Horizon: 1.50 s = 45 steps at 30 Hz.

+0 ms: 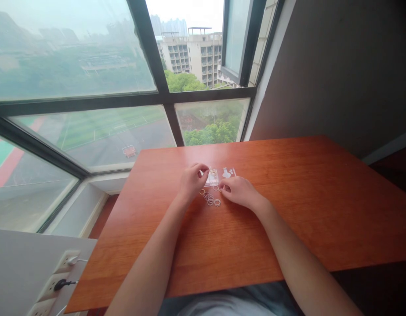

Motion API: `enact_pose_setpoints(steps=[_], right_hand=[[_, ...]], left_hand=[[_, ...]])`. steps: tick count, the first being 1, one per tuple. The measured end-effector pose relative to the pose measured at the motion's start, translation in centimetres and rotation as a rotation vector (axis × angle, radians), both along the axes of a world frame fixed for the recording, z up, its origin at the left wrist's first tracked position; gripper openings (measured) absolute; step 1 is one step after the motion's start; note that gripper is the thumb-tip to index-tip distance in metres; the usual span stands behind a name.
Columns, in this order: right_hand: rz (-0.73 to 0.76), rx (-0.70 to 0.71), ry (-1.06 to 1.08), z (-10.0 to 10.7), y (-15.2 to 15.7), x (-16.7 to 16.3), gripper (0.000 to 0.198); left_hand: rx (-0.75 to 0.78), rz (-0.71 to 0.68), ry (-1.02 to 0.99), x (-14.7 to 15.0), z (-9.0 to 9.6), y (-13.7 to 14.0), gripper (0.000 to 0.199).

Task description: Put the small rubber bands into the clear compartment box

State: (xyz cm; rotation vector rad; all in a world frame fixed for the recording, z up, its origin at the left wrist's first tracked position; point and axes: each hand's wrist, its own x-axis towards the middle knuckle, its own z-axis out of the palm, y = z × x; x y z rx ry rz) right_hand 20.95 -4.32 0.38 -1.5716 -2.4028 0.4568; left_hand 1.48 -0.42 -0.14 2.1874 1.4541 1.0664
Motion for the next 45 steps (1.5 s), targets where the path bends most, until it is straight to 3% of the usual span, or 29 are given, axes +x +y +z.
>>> enact_pose_setpoints(steps=[14, 33, 40, 45], right_hand=[[0.044, -0.094, -0.040, 0.2, -0.1, -0.1, 0.017], [-0.007, -0.020, -0.195, -0.4, 0.0, -0.5, 0.018], [-0.005, 0.023, -0.078, -0.5, 0.1, -0.3, 0.014], [-0.069, 0.141, 0.117, -0.2, 0.2, -0.3, 0.011]], left_hand=[[0.003, 0.055, 0.096, 0.5, -0.5, 0.6, 0.014], [0.042, 0.052, 0.045, -0.4, 0.0, 0.3, 0.011], [0.032, 0.014, 0.029, -0.4, 0.4, -0.1, 0.011], [0.015, -0.010, 0.021, -0.3, 0.7, -0.4, 0.011]])
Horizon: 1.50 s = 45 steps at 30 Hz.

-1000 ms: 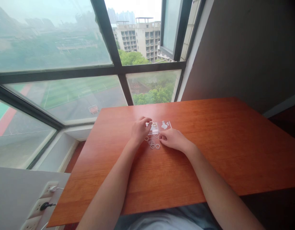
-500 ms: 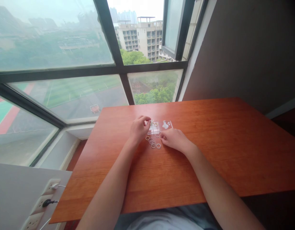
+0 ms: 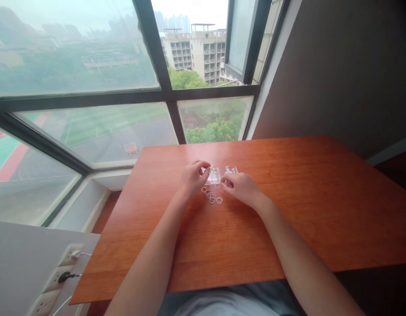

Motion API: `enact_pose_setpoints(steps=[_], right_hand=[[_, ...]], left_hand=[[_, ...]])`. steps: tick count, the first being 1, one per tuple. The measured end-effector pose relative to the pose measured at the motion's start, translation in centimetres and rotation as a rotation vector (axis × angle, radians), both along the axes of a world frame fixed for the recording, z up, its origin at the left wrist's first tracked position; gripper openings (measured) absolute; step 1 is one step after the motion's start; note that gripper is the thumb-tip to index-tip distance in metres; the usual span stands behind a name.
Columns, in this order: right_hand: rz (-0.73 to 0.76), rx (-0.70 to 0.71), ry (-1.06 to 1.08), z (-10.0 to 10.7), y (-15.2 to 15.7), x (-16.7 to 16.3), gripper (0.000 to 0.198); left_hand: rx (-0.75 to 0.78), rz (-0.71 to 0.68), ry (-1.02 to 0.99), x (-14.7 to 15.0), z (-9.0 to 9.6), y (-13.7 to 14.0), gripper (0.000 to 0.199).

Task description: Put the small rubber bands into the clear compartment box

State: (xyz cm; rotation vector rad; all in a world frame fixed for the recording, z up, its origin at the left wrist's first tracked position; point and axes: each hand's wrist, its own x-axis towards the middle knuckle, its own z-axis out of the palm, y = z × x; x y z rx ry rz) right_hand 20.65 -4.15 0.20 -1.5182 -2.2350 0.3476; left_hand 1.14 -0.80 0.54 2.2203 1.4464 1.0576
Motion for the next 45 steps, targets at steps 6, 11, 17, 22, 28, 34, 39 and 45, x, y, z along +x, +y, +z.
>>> enact_pose_setpoints(steps=[6, 11, 17, 22, 28, 34, 39, 45], right_hand=[[-0.021, 0.199, 0.195, 0.2, -0.1, 0.0, 0.011], [-0.022, 0.230, 0.205, 0.2, -0.1, 0.0, 0.011], [-0.037, 0.171, 0.146, 0.4, -0.3, -0.1, 0.018], [-0.029, 0.155, 0.116, 0.4, -0.3, -0.1, 0.021], [-0.025, 0.131, 0.123, 0.3, -0.3, 0.0, 0.020], [-0.011, 0.052, 0.063, 0.4, -0.2, 0.0, 0.015], [0.007, 0.003, 0.019, 0.3, -0.1, -0.1, 0.013], [0.049, -0.057, -0.075, 0.1, -0.1, 0.0, 0.016]], left_hand=[[-0.016, -0.045, -0.035, 0.1, -0.2, 0.1, 0.011], [-0.150, -0.112, -0.169, 0.4, -0.2, 0.1, 0.018], [-0.357, -0.292, -0.323, 1.2, 0.5, -0.5, 0.032], [-0.384, -0.326, -0.322, 1.4, 0.6, -0.8, 0.032], [-0.340, -0.278, -0.312, 1.5, 0.5, -0.7, 0.024], [-0.274, -0.140, -0.309, 0.9, -0.1, 0.1, 0.020], [-0.206, -0.041, -0.262, 0.1, -0.6, 0.6, 0.017], [-0.143, -0.014, -0.199, -0.1, -1.1, 0.6, 0.015]])
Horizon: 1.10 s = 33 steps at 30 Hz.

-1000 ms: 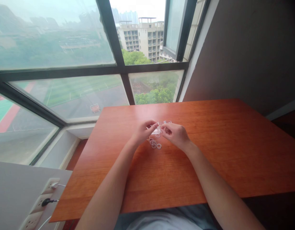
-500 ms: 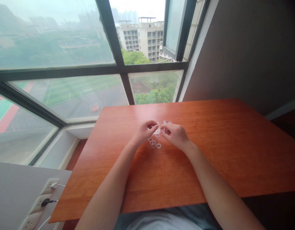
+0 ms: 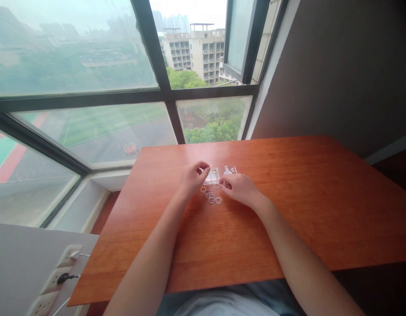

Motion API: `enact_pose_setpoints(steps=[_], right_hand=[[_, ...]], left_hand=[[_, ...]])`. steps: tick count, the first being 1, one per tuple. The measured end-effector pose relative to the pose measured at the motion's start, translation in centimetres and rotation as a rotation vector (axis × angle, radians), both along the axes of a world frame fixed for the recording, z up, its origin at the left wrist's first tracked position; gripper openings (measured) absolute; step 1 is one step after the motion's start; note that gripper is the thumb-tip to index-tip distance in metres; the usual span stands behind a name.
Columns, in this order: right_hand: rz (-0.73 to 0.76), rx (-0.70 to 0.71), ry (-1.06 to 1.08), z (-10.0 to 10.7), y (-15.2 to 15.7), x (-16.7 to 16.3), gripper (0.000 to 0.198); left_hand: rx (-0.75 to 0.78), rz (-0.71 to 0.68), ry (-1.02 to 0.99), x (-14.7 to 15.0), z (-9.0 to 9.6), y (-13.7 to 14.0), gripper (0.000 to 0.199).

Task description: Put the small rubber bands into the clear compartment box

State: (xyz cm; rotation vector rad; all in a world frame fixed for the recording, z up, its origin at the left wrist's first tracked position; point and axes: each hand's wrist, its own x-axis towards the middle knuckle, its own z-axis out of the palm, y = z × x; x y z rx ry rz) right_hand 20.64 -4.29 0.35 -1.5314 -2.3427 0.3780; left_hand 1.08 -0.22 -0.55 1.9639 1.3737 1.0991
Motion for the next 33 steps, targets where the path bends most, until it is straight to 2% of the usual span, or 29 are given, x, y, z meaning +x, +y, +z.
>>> enact_pose_setpoints(steps=[12, 17, 28, 33], right_hand=[[0.069, -0.048, -0.038, 0.0, -0.2, -0.3, 0.015], [0.063, -0.056, -0.047, 0.2, -0.3, -0.4, 0.013], [0.080, -0.046, -0.033, 0.0, -0.5, -0.9, 0.023], [0.174, -0.033, -0.025, -0.1, -1.4, -2.3, 0.033]], left_hand=[[0.125, 0.041, 0.181, 0.5, 0.2, 0.3, 0.007], [0.128, 0.064, 0.269, 0.9, 0.1, 0.5, 0.010], [0.138, 0.080, 0.202, -0.6, 0.3, 0.6, 0.012], [0.152, 0.097, 0.182, -0.9, 0.6, 0.4, 0.011]])
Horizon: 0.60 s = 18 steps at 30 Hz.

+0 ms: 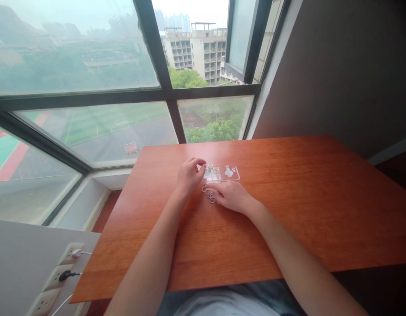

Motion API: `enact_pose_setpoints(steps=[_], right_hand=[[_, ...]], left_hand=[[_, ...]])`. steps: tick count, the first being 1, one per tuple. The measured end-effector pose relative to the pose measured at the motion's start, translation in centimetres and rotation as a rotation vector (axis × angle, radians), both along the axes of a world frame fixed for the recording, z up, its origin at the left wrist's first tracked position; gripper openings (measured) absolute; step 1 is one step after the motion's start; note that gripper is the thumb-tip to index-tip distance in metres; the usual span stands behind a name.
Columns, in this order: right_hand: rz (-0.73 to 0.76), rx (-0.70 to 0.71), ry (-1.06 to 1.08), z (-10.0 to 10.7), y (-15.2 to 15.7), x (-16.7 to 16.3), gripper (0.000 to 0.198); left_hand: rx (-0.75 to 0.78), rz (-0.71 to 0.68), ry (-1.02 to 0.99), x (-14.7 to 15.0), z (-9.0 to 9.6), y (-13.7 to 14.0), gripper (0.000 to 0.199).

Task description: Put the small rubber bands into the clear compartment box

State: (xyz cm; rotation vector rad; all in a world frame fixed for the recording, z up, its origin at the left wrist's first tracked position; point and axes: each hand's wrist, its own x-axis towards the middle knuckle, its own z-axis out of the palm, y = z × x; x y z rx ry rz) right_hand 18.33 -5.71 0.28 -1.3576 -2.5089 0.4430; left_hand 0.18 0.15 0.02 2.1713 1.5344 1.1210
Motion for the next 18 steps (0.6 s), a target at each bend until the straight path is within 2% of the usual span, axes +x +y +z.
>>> enact_pose_setpoints(steps=[7, 13, 18], right_hand=[[0.033, 0.004, -0.091, -0.2, -0.3, -0.5, 0.027], [-0.059, -0.021, -0.113, -0.2, 0.3, 0.6, 0.025], [-0.071, -0.078, -0.108, -0.1, 0.6, 1.6, 0.021]], left_hand=[[0.004, -0.002, -0.011, -0.1, 0.3, -0.3, 0.011], [-0.006, -0.001, 0.012, 0.0, 0.3, -0.3, 0.011], [-0.012, -0.011, 0.001, 0.0, 0.3, -0.4, 0.010]])
